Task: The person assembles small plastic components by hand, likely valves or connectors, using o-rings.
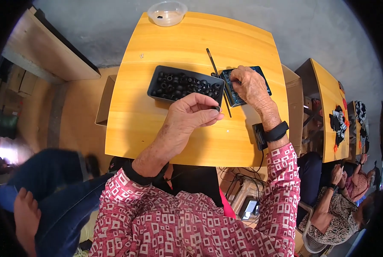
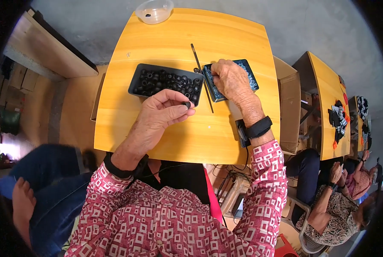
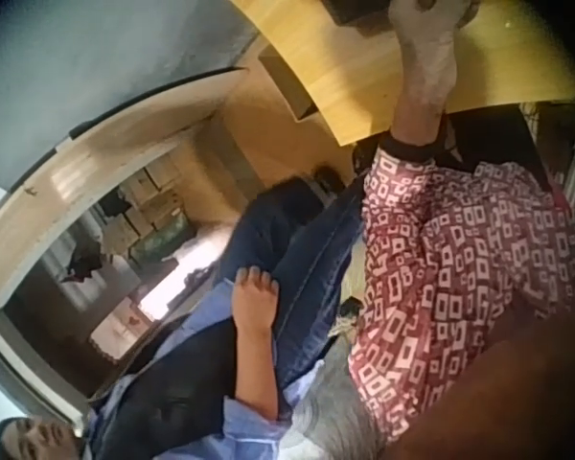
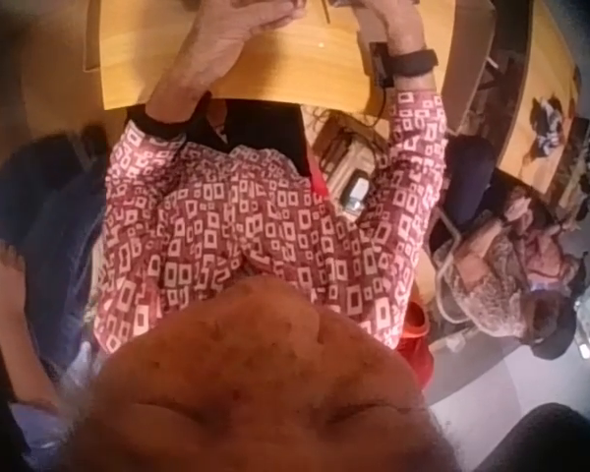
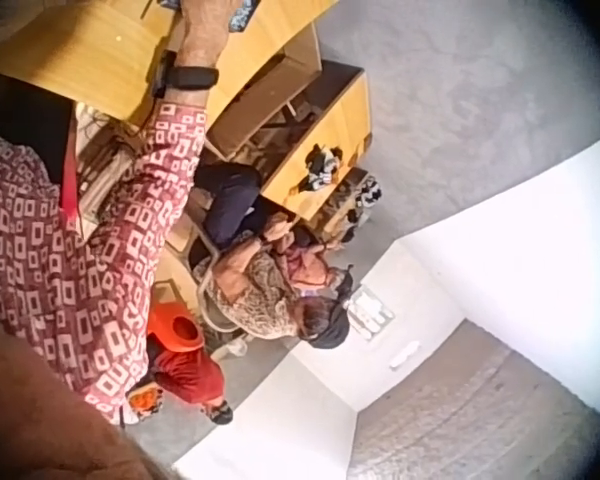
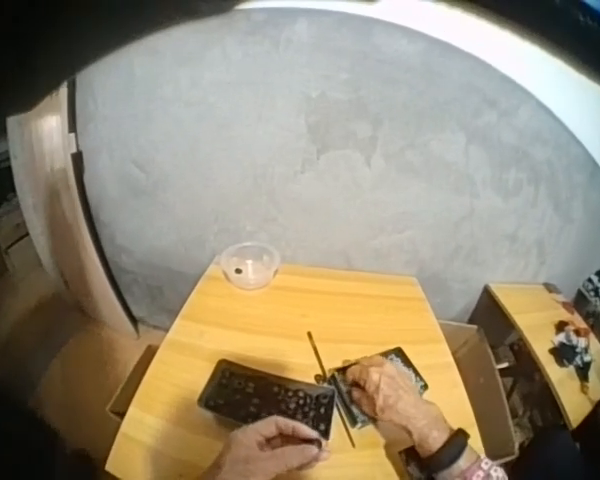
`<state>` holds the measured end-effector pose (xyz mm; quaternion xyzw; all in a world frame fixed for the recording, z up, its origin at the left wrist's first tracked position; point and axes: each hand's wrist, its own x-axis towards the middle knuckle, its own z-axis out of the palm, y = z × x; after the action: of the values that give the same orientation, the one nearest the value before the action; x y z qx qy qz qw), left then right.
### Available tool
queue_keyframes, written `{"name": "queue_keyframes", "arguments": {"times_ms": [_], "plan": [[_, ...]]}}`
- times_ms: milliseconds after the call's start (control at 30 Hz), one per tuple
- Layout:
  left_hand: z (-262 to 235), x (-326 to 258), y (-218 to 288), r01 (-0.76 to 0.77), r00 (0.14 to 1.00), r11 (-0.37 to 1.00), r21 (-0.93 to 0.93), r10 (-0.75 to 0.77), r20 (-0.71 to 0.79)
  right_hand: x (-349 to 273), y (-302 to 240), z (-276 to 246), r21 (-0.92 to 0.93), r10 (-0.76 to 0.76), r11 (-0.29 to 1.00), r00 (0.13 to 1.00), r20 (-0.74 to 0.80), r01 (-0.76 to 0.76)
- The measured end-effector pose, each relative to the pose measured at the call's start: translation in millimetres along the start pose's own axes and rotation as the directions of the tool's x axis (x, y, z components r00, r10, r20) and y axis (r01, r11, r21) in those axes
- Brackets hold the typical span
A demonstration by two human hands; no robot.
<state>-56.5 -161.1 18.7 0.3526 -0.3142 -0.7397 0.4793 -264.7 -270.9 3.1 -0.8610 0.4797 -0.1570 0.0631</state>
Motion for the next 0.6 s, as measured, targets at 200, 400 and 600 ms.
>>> {"name": "queue_keyframes", "arguments": {"times_ms": [200, 400, 600], "plan": [[5, -5, 4, 0.097, 0.995, 0.990, -0.098, -0.100, -0.026, -5, 8, -5, 0.181, 0.273, 0.944, 0.961, 0.042, -0.276], [7, -8, -1, 0.043, 0.998, 0.995, -0.086, -0.047, -0.040, -7, -2, 4, -0.019, 0.018, 1.000, 1.000, 0.021, -0.018], [4, -10, -1, 0.091, 0.996, 0.979, -0.181, -0.091, 0.007, -15, 13, 7, 0.436, 0.213, 0.886, 0.974, -0.079, -0.159]]}}
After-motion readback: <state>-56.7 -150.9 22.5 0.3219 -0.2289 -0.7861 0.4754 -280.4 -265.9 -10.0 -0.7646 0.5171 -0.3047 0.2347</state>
